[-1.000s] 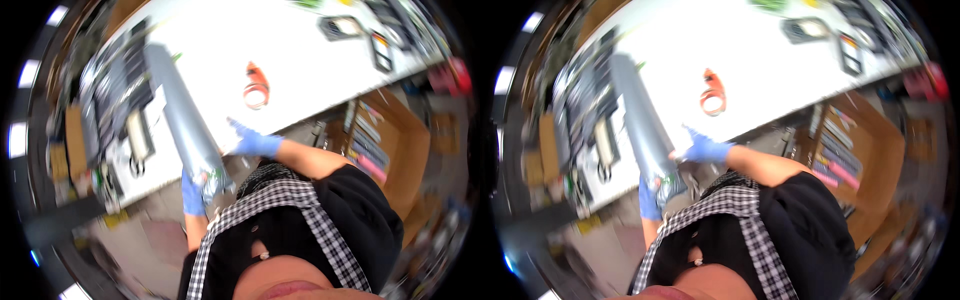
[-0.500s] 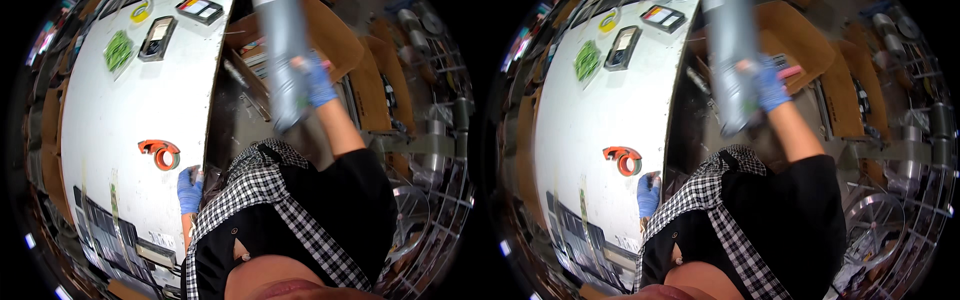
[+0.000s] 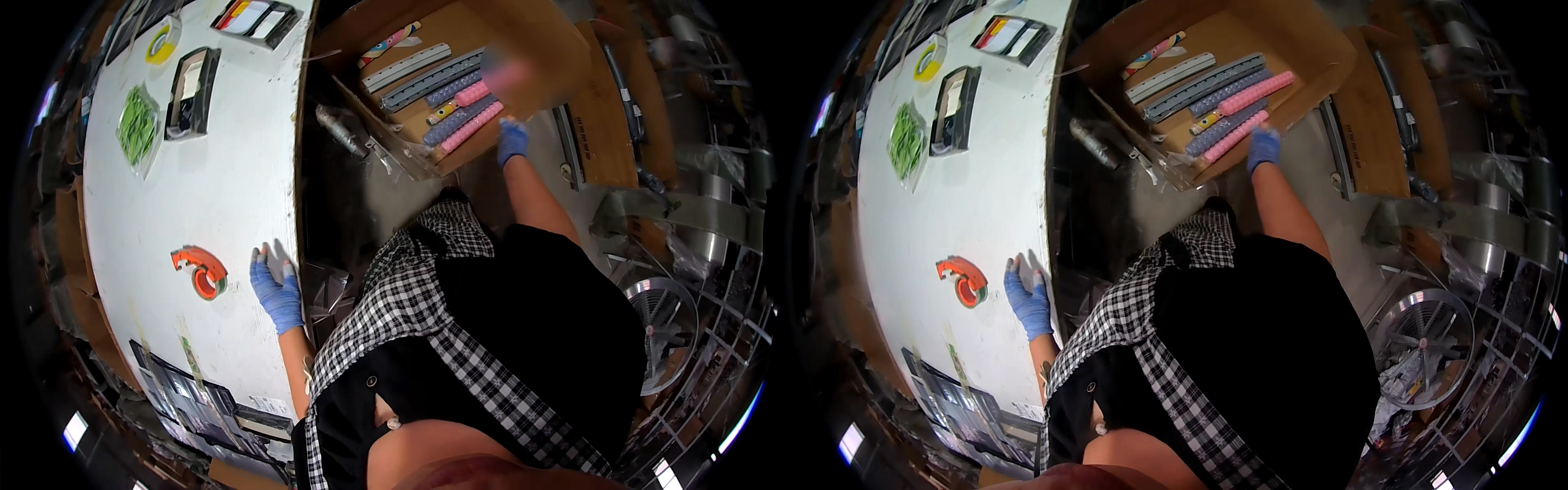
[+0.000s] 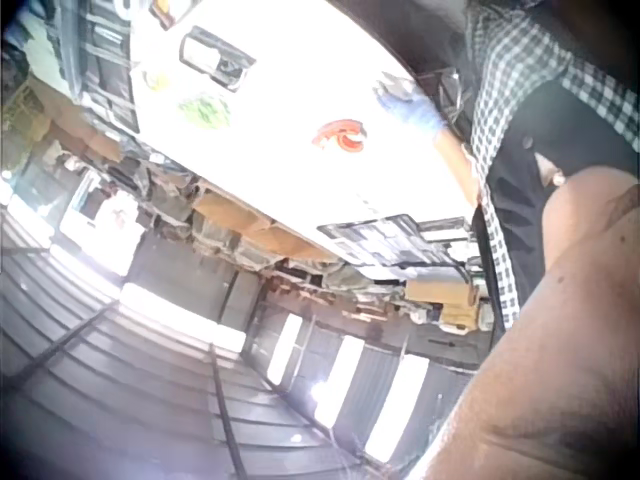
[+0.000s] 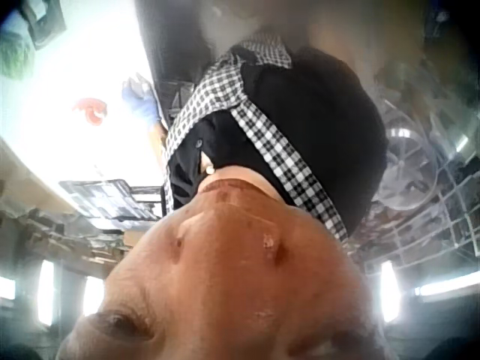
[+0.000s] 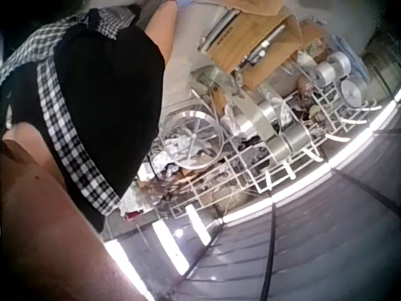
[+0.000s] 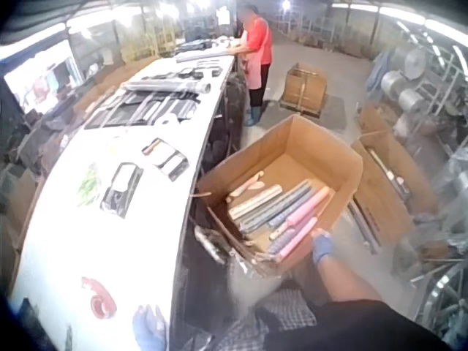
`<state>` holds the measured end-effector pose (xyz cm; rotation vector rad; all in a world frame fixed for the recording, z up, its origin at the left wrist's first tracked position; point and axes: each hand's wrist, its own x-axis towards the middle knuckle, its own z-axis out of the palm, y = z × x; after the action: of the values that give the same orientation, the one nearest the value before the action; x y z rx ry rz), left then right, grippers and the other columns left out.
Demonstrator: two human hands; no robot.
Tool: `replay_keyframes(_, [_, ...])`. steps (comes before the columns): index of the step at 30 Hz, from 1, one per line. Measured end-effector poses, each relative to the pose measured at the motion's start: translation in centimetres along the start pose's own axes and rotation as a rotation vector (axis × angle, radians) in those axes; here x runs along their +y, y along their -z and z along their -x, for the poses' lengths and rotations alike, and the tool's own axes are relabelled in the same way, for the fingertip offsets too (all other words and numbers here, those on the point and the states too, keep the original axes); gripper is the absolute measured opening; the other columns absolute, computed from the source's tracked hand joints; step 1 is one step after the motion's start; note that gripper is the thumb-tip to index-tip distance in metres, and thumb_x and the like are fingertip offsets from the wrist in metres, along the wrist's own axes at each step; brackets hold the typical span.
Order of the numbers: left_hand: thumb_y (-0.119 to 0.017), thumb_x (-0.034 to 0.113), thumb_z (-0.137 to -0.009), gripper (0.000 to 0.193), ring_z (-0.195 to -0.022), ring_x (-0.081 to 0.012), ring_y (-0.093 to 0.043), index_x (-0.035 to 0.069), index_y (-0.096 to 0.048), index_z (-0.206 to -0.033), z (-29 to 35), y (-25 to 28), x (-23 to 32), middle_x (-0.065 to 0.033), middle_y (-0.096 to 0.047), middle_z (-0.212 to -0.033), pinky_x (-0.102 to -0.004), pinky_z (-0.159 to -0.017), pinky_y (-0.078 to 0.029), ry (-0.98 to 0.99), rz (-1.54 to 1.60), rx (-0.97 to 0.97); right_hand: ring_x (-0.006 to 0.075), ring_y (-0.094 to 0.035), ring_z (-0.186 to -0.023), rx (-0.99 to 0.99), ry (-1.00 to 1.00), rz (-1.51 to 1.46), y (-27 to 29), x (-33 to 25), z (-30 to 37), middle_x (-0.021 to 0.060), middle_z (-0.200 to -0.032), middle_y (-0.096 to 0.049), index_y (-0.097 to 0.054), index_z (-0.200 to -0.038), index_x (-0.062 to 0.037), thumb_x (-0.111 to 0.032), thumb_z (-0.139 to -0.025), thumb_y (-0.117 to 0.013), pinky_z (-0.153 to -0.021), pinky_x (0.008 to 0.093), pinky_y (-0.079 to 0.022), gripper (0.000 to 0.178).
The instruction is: The person places long cylindrical objects into black plastic bags, seals them, and affixes shipping labels. They use a tape dispenser to seal the bags and place the finished packages into a cardboard box.
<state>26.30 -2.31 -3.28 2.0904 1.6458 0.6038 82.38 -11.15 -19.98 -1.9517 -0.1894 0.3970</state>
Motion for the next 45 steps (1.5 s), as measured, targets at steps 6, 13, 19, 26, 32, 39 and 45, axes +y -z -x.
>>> replay_keyframes(6, [-0.060, 0.001, -0.088, 0.035, -0.122, -0.0264, -0.052, -0.001, -0.058, -0.123, -2.8, -9.1, 8.6, -0.0160, -0.053, -0.132, -0.0362, -0.105, -0.041, 0.065, 0.332, -0.103, 0.0223, -0.060, -0.080, -0.262, -0.497, 0.064, -4.4, 6.9, -8.3, 0.0113, -0.094, -0.064, -0.066, -0.110, -0.0044, -0.037, -0.088, -0.064, -0.072, 0.0366, -0.050, 0.040])
replay_keyframes(13, [-0.069, 0.009, -0.082, 0.041, -0.113, -0.0355, -0.058, 0.007, -0.061, -0.122, -16.6, -24.5, 23.8, -0.0177, -0.060, -0.123, -0.0399, -0.098, -0.046, -0.411, 0.216, -0.580, 0.0242, -0.060, -0.083, -0.384, -0.492, 0.445, -4.8, 18.5, -21.2, 0.0135, -0.102, -0.065, -0.062, -0.117, 0.0018, -0.038, -0.088, -0.063, -0.074, 0.0411, -0.050, 0.050])
replay_keyframes(19, [-0.069, 0.029, -0.085, 0.050, -0.114, -0.0335, -0.058, 0.008, -0.057, -0.129, -24.6, -46.7, 23.7, -0.0178, -0.060, -0.124, -0.0382, -0.098, -0.045, -0.015, -0.084, -1.201, 0.0257, -0.060, -0.093, -0.377, -0.636, 0.476, -8.3, 19.2, -25.1, 0.0149, -0.109, -0.065, -0.061, -0.118, 0.0035, -0.040, -0.084, -0.067, -0.084, 0.0371, -0.049, 0.055])
replay_keyframes(26, [-0.061, 0.031, -0.085, 0.056, -0.124, -0.0347, -0.050, 0.008, -0.049, -0.135, -26.6, -67.3, 19.5, -0.0193, -0.052, -0.134, -0.0405, -0.106, -0.039, -0.133, -0.102, -1.119, 0.0347, -0.055, -0.119, 0.034, -0.649, 0.203, -15.1, 26.0, -31.7, 0.0263, -0.134, -0.051, -0.040, -0.135, 0.0095, -0.048, -0.068, -0.081, -0.099, 0.0390, -0.045, 0.097])
replay_keyframes(32, [-0.061, 0.028, -0.084, 0.053, -0.112, -0.0365, -0.056, 0.003, -0.049, -0.130, -26.7, -80.7, 18.4, -0.0217, -0.056, -0.120, -0.0442, -0.097, -0.046, -0.304, -0.197, -0.886, 0.0342, -0.045, -0.130, 0.281, -0.960, 0.563, -19.4, 25.3, -34.6, 0.0280, -0.143, -0.041, -0.028, -0.142, 0.0119, -0.055, -0.056, -0.087, -0.108, 0.0400, -0.038, 0.124])
replay_keyframes(39, [-0.080, 0.031, -0.068, 0.062, -0.096, -0.0348, -0.064, 0.002, -0.053, -0.116, -27.5, -83.5, 19.6, -0.0215, -0.063, -0.103, -0.0438, -0.083, -0.053, -0.335, -0.448, -0.988, 0.0288, -0.052, -0.116, 0.275, -0.651, -0.444, -17.9, 29.1, -22.3, 0.0177, -0.130, -0.051, -0.039, -0.132, 0.0038, -0.003, -0.072, -0.076, -0.098, 0.0399, -0.043, 0.070])
replay_keyframes(45, [-0.081, 0.032, -0.063, 0.062, -0.105, -0.0376, -0.061, 0.004, -0.057, -0.113, -29.5, -78.7, 22.0, -0.0206, -0.064, -0.110, -0.0415, -0.091, -0.049, -0.233, -0.180, -1.263, 0.0295, -0.062, -0.094, 0.483, -0.981, -0.493, -18.0, 30.1, -15.4, 0.0122, -0.109, -0.064, -0.048, -0.128, -0.0003, -0.040, -0.085, -0.068, -0.085, 0.0377, -0.053, 0.062])
